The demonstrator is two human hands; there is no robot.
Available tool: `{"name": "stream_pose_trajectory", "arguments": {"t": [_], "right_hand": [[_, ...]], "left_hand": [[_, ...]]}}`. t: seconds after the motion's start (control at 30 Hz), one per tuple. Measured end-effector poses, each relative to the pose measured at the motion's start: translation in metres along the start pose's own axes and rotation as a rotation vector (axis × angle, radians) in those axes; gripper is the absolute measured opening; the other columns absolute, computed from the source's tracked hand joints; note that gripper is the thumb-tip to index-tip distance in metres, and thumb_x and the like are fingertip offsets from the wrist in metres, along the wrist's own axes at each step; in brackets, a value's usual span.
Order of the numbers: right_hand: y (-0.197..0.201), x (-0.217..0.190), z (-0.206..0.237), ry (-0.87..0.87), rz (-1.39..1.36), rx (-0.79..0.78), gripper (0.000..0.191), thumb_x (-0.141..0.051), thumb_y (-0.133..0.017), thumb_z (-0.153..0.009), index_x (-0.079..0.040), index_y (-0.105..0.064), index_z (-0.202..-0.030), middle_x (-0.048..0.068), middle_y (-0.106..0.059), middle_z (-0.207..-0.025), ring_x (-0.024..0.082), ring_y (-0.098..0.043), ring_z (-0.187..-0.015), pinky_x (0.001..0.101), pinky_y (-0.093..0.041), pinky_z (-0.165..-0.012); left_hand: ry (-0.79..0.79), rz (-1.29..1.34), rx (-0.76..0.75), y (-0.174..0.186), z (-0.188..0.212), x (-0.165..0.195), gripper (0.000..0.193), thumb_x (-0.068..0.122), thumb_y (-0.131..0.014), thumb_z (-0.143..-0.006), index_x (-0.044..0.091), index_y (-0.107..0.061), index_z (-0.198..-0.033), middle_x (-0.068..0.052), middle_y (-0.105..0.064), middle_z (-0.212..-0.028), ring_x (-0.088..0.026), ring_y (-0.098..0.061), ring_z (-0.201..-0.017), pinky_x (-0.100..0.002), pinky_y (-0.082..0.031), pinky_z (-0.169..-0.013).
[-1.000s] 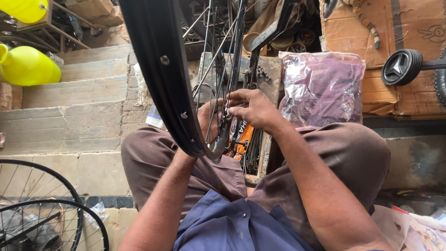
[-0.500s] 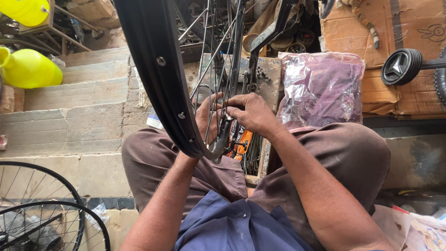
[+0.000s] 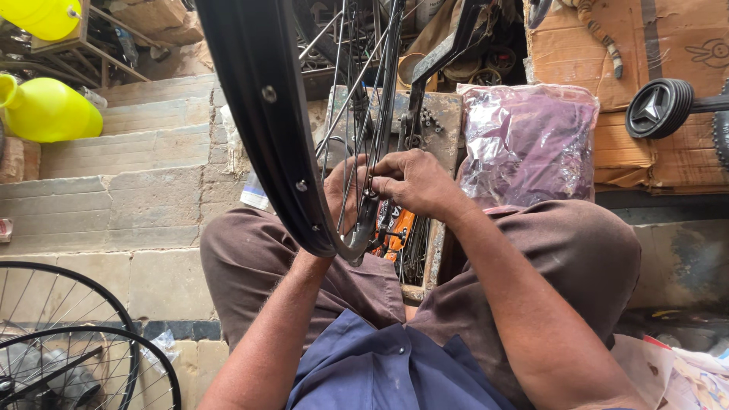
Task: The person sits on the floor and repeatedly rotates a bicycle wheel mounted on a truing stand. They use a spoke wrench to adjust the tension of individual spokes and check the wheel's alignment by hand.
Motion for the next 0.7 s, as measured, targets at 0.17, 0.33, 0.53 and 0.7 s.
{"name": "stream_pose_trajectory", "arguments": {"t": [0.17,0.33,0.53,0.7], "right_hand": [[0.006,-0.002,0.002,0.048,0.01,-0.124,0.024,-0.02,-0.072,-0.094,-0.005,-0.078,-0.111,0.01,-0.082,-0.095,0.017,-0.074,-0.086,0.0319,-0.058,-0.079],[0.023,0.016,-0.004,-0.223,-0.107,0.161,0.032,-0.024,-0.068,-0.092,-0.006,-0.075,-0.117,0.008,-0.078,-0.102,0.018,-0.077,-0.086,0.0336,-0.065,-0.074],[0.019,0.007,-0.008,-0.048,-0.063,0.245,0.078,-0.053,-0.076,-0.084,-0.008,-0.054,-0.145,0.014,-0.071,-0.12,0.02,-0.074,-0.095,0.0353,-0.061,-0.079],[0.015,-0.014,0.002,0.126,-0.249,0.268,0.091,-0.058,-0.078,-0.081,0.0,-0.052,-0.146,0.017,-0.07,-0.123,0.019,-0.074,-0.093,0.032,-0.064,-0.073]], "left_hand": [[-0.169,-0.115,-0.024,0.006,0.005,0.022,0.033,0.028,-0.069,-0.101,0.001,-0.07,-0.119,-0.009,-0.076,-0.093,-0.016,-0.074,-0.083,-0.031,-0.06,-0.071],[-0.335,-0.424,0.023,0.007,-0.006,0.033,0.046,0.037,-0.083,-0.085,-0.002,-0.069,-0.104,-0.016,-0.071,-0.085,-0.026,-0.072,-0.077,-0.036,-0.056,-0.067],[0.025,-0.29,-0.362,0.027,-0.012,0.058,0.048,0.04,-0.084,-0.086,0.002,-0.071,-0.112,-0.011,-0.073,-0.086,-0.019,-0.071,-0.077,-0.035,-0.056,-0.068],[0.233,0.426,-0.822,0.06,0.01,0.074,0.066,0.038,-0.083,-0.087,0.0,-0.063,-0.136,-0.009,-0.073,-0.105,-0.011,-0.066,-0.081,-0.029,-0.054,-0.07]]}}
Point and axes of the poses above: each hand's wrist, its own z-axis away from the middle knuckle, its own y-axis out of the back of the hand, x = y × z, the point moved 4 cm from there along -z, towards the middle knuckle
